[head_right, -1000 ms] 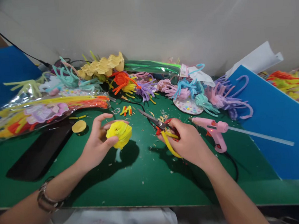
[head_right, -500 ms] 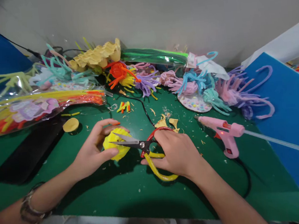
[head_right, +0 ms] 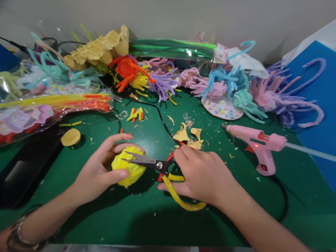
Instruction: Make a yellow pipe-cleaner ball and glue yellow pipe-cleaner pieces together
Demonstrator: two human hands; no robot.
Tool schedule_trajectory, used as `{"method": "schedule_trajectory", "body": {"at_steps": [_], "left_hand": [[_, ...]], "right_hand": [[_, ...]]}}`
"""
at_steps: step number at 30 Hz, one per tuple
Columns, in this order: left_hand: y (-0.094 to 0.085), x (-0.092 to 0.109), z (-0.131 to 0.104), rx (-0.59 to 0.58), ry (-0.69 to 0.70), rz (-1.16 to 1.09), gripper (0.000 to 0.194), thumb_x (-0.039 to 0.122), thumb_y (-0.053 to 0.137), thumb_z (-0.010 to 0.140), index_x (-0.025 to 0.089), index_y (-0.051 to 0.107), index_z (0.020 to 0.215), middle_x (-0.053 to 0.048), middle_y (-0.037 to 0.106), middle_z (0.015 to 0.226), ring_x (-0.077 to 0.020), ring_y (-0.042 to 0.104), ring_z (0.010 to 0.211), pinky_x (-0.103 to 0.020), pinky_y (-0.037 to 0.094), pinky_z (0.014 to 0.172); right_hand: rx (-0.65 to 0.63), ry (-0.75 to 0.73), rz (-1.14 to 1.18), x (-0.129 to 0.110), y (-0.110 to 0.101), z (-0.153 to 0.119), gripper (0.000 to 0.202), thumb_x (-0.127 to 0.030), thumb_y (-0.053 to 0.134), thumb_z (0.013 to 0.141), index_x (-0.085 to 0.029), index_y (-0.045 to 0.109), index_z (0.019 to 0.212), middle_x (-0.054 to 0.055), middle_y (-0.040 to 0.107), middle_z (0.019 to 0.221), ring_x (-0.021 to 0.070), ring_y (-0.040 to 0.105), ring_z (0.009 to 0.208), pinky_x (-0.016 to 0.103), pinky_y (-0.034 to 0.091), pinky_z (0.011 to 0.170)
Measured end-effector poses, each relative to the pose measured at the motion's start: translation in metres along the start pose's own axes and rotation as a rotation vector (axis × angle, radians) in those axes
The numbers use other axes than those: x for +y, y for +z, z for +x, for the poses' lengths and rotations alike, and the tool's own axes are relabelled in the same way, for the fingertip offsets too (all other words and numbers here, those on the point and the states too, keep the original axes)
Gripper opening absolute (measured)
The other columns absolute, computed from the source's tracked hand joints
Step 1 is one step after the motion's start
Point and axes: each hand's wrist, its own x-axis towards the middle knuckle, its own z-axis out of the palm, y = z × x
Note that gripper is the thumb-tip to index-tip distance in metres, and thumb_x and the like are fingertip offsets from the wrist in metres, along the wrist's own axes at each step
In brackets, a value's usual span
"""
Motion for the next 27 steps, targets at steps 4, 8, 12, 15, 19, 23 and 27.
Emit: {"method": "schedule_trajectory", "body": {"at_steps": [4,8,12,15,19,23,27], "left_hand": [[-0.003,0.001,0.001,-0.003,-0.060,-0.013,0.053,0.026,0.069,0.062,0.020,0.040,0.105,-0.006,0.060,0.094,-0.0151,0.060,0.075,-0.023,0.050,0.062],[-0.005,0.002,0.001,-0.008,-0.118,0.009,0.053,0.025,0.068,0.062,0.020,0.040,0.107,-0.005,0.059,0.093,-0.0147,0.060,0.074,-0.023,0.049,0.062],[-0.005,0.005,0.001,-0.053,-0.118,0.006,0.055,0.026,0.068,0.063,0.019,0.038,0.108,-0.005,0.059,0.094,-0.0159,0.059,0.079,-0.023,0.048,0.064],[-0.006,0.006,0.001,-0.069,-0.098,0.033,0.055,0.025,0.069,0.062,0.019,0.038,0.108,-0.006,0.059,0.096,-0.0153,0.058,0.080,-0.022,0.047,0.065],[-0.007,0.005,0.001,-0.068,-0.113,0.056,0.055,0.025,0.069,0.062,0.019,0.038,0.107,-0.006,0.059,0.095,-0.0146,0.058,0.078,-0.022,0.046,0.063],[-0.008,0.004,0.003,-0.059,-0.145,0.035,0.053,0.025,0.068,0.063,0.019,0.038,0.106,-0.006,0.060,0.092,-0.0154,0.058,0.078,-0.022,0.046,0.063],[-0.008,0.003,0.004,-0.053,-0.160,0.020,0.054,0.024,0.068,0.062,0.019,0.037,0.106,-0.006,0.059,0.093,-0.0150,0.059,0.078,-0.022,0.047,0.064]], "right_hand": [[-0.026,0.013,0.025,-0.003,0.002,-0.001,0.053,-0.063,0.024,0.079,-0.018,0.047,0.060,0.003,0.051,0.053,0.0125,0.045,0.040,0.024,0.019,0.040],[-0.005,-0.017,0.048,-0.003,0.004,-0.003,0.051,-0.056,0.023,0.083,-0.018,0.047,0.059,0.002,0.052,0.052,0.0117,0.045,0.040,0.024,0.021,0.042],[0.050,-0.091,0.008,-0.001,0.006,-0.003,0.046,-0.043,0.024,0.088,-0.018,0.051,0.060,0.003,0.055,0.056,0.0115,0.046,0.044,0.024,0.024,0.044],[0.072,-0.141,-0.010,0.000,0.008,-0.001,0.043,-0.036,0.027,0.088,-0.017,0.053,0.059,0.004,0.057,0.060,0.0121,0.048,0.048,0.024,0.028,0.048],[0.087,-0.135,-0.039,0.000,0.008,0.002,0.041,-0.033,0.029,0.087,-0.018,0.053,0.057,0.003,0.054,0.053,0.0130,0.045,0.048,0.024,0.028,0.052],[0.061,-0.144,-0.033,0.001,0.008,0.003,0.045,-0.036,0.027,0.088,-0.018,0.052,0.055,0.002,0.052,0.048,0.0128,0.041,0.042,0.025,0.027,0.050],[0.059,-0.140,0.043,0.002,0.011,0.003,0.051,-0.043,0.024,0.088,-0.018,0.051,0.053,0.001,0.052,0.046,0.0118,0.043,0.042,0.024,0.027,0.049]]}}
